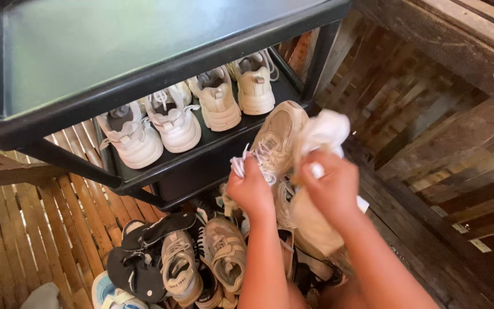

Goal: The person sits on the floor and wipes a pair of beige sneakers with a white cloth. They clean the upper, sides, and sole of one shoe, then place it on a black shoe rack. They pick up the matching shoe and continue wiping it with the same cloth.

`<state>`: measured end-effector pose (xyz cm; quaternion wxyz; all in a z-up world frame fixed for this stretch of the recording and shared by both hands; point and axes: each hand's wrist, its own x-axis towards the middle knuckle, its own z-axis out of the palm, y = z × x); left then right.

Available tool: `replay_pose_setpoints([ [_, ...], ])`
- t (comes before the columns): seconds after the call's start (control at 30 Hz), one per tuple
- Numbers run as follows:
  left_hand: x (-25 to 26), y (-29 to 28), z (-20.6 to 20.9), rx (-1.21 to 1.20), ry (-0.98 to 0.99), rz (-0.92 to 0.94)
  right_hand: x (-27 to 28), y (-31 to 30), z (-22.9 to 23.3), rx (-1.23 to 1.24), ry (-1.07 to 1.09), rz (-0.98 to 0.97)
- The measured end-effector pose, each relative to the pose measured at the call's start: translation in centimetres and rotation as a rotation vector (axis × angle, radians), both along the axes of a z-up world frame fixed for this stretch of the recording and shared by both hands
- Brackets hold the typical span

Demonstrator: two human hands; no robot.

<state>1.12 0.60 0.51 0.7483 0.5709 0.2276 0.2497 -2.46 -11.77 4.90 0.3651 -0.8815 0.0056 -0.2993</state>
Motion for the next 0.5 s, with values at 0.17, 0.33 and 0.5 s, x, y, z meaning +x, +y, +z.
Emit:
replay_pose_setpoints([
  [0.17, -0.7, -0.8, 0.0, 0.140, 0.034, -0.138, 1.3, -0.2, -0.3, 0.206, 0.047, -0.096],
  [0.33, -1.5, -0.2, 0.1, 0.209, 0.031, -0.209, 2.6, -2.9, 0.6, 0.243, 0.003, -0.221],
  [0.5, -0.3, 0.1, 0.2, 0.238, 0.088, -0.134, 0.6, 0.0, -0.5, -0.174, 0.523, -0.012],
])
